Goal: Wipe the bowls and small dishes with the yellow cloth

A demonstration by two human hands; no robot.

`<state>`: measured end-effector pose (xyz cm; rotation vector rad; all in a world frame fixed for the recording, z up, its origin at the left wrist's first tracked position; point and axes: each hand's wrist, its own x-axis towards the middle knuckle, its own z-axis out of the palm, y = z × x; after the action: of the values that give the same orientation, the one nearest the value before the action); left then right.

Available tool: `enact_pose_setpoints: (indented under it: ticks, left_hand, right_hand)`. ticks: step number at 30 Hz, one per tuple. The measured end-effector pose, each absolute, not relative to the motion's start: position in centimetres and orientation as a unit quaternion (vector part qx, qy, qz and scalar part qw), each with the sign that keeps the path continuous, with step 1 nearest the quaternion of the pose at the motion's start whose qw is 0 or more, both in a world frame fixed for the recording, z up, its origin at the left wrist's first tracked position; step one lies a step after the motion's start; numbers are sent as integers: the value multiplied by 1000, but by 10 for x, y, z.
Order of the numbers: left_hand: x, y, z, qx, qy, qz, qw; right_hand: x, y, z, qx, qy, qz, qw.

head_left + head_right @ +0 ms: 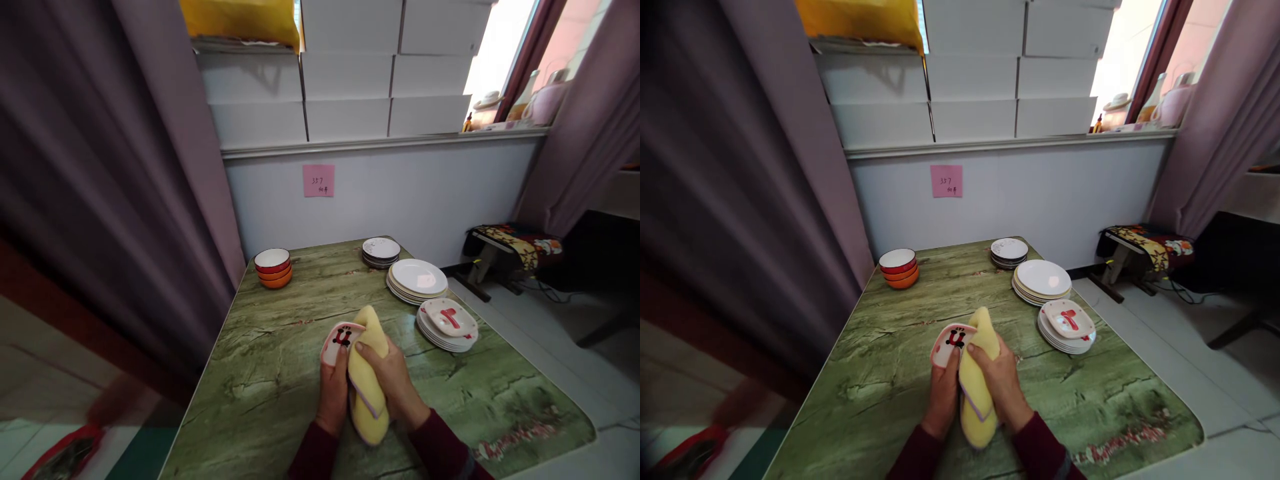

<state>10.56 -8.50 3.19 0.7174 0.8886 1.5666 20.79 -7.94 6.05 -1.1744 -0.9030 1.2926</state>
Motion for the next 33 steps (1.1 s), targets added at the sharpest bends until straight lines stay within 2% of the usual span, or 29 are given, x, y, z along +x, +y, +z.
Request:
enact_pose_setpoints:
  ticks: [4, 8, 11, 14, 16, 18, 23, 25, 29, 33]
  left_hand:
    - [101, -86, 37, 394, 421, 604, 550]
    - [93, -88, 42, 466, 461, 558, 509]
    - [92, -89, 40, 492, 465, 537, 503]
    - [97, -90, 33, 476, 476, 540, 505]
    - [101, -91, 30, 448, 471, 558, 516]
    - [104, -91, 30, 412, 449, 586, 534]
    - [106, -91, 36, 303, 390, 658, 569]
    - [106, -91, 37, 292, 384, 659, 578]
    - [105, -90, 33, 331, 380, 628, 593]
    - [101, -90, 31, 414, 426, 553, 584]
  right_hand:
    - [220, -76, 58, -543, -422, 460, 562]
    - [242, -73, 61, -576, -571, 256, 526]
    - [250, -75, 69, -547, -671, 104, 489]
    - [248, -79, 78, -504, -725, 49, 466]
    - [243, -80, 84, -497, -724, 62, 475]
    - [238, -78, 87, -516, -687, 129, 496]
    - [221, -71, 79, -522, -475, 481, 520]
    - [215, -71, 71, -508, -409, 542, 530]
    - [218, -72, 60, -527, -404, 512, 544]
    - [241, -70, 62, -582, -517, 359, 515]
